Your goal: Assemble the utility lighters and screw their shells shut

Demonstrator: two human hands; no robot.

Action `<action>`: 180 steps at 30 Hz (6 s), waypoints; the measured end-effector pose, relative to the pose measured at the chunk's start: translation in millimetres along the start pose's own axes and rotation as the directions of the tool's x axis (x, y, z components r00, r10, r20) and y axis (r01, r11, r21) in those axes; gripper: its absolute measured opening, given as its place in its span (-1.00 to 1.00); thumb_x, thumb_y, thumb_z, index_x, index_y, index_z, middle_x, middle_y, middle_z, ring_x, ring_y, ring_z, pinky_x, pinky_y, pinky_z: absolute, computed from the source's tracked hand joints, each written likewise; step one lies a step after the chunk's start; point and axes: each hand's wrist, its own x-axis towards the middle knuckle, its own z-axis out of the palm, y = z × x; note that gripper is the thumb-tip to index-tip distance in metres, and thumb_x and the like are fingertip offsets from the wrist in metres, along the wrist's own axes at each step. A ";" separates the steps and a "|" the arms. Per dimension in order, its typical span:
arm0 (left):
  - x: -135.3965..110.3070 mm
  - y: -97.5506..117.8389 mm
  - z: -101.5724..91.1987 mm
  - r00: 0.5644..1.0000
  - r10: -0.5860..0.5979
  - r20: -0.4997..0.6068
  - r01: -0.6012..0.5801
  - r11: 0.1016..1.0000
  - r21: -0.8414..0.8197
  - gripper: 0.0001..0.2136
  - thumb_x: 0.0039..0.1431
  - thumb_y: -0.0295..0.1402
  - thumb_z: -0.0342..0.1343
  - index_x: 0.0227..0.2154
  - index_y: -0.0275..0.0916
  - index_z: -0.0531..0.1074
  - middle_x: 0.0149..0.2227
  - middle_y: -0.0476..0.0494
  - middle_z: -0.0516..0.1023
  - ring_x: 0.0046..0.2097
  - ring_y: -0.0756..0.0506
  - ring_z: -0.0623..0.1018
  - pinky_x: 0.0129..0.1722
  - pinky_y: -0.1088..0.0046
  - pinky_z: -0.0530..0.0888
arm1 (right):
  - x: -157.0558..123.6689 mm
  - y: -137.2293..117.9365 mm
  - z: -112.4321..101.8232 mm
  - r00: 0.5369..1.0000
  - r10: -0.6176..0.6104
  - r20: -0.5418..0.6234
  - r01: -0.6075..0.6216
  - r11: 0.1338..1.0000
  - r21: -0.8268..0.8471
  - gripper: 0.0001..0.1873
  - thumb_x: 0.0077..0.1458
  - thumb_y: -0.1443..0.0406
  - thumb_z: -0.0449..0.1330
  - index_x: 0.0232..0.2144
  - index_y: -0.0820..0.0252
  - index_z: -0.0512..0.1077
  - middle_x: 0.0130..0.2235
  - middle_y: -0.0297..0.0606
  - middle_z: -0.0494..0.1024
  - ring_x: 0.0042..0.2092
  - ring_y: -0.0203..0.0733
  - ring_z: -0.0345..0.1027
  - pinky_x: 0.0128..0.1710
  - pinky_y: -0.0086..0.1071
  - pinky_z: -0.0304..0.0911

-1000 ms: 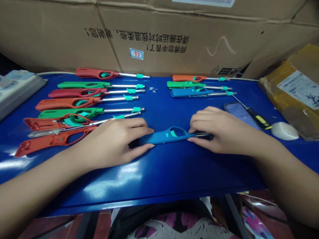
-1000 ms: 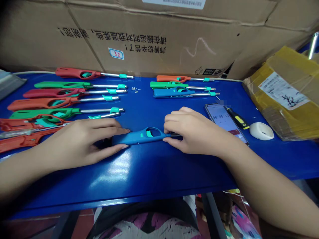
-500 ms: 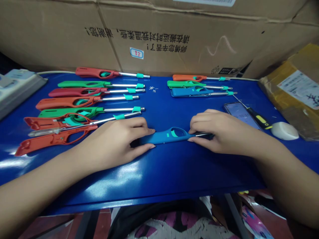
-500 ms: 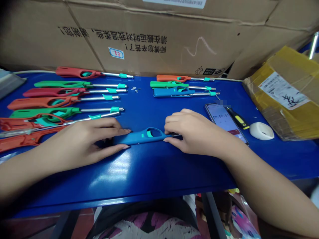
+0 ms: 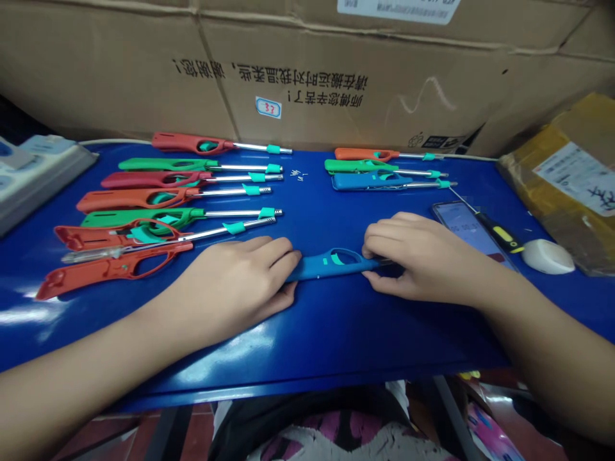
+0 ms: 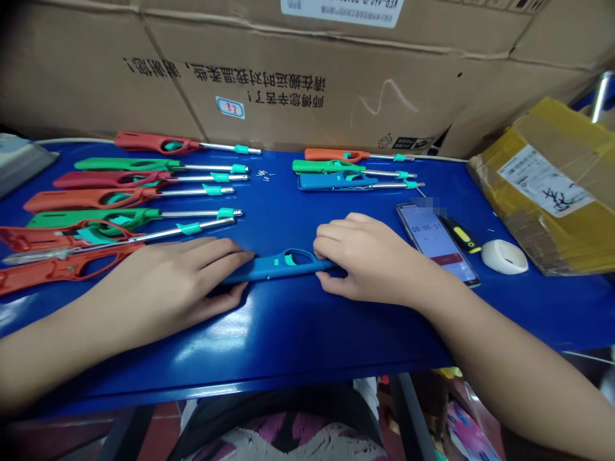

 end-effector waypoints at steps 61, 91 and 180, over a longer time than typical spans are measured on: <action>14.5 -6.9 15.3 0.913 -0.407 -0.008 0.179 0.418 -0.890 -0.76 0.31 -0.30 0.18 -0.06 -0.31 0.59 -0.51 -0.04 0.59 -0.53 0.01 0.55 -0.45 0.53 0.54 | 13.7 -18.3 19.0 0.962 0.126 -0.243 -0.077 0.976 0.202 -0.59 0.39 0.17 0.08 0.19 0.21 0.36 0.13 -0.10 0.58 0.11 -0.03 0.49 0.06 -0.16 0.39; 16.0 -20.1 7.4 0.768 -0.608 0.203 0.354 0.139 -0.925 -0.66 0.25 -0.15 0.23 -0.06 -0.31 0.58 -0.64 0.04 0.49 -0.61 0.03 0.47 -0.57 0.57 0.46 | 7.9 19.5 -5.7 0.988 0.082 -0.133 -0.087 0.996 -0.034 -0.73 0.41 0.25 -0.02 -0.13 0.20 0.47 -0.16 -0.15 0.62 -0.13 -0.07 0.46 -0.08 -0.18 0.25; 7.6 -19.6 27.0 0.946 -0.309 -0.100 0.204 0.805 -0.558 -0.72 0.26 -0.25 0.18 -0.04 -0.24 0.57 -0.16 -0.13 0.53 -0.29 -0.04 0.53 -0.25 0.42 0.55 | -88.4 117.0 -56.1 0.277 0.860 0.429 -0.913 0.375 -0.161 -0.64 0.32 0.15 0.20 0.08 0.18 0.43 0.12 -0.11 0.48 0.03 -0.06 0.45 0.01 -0.09 0.44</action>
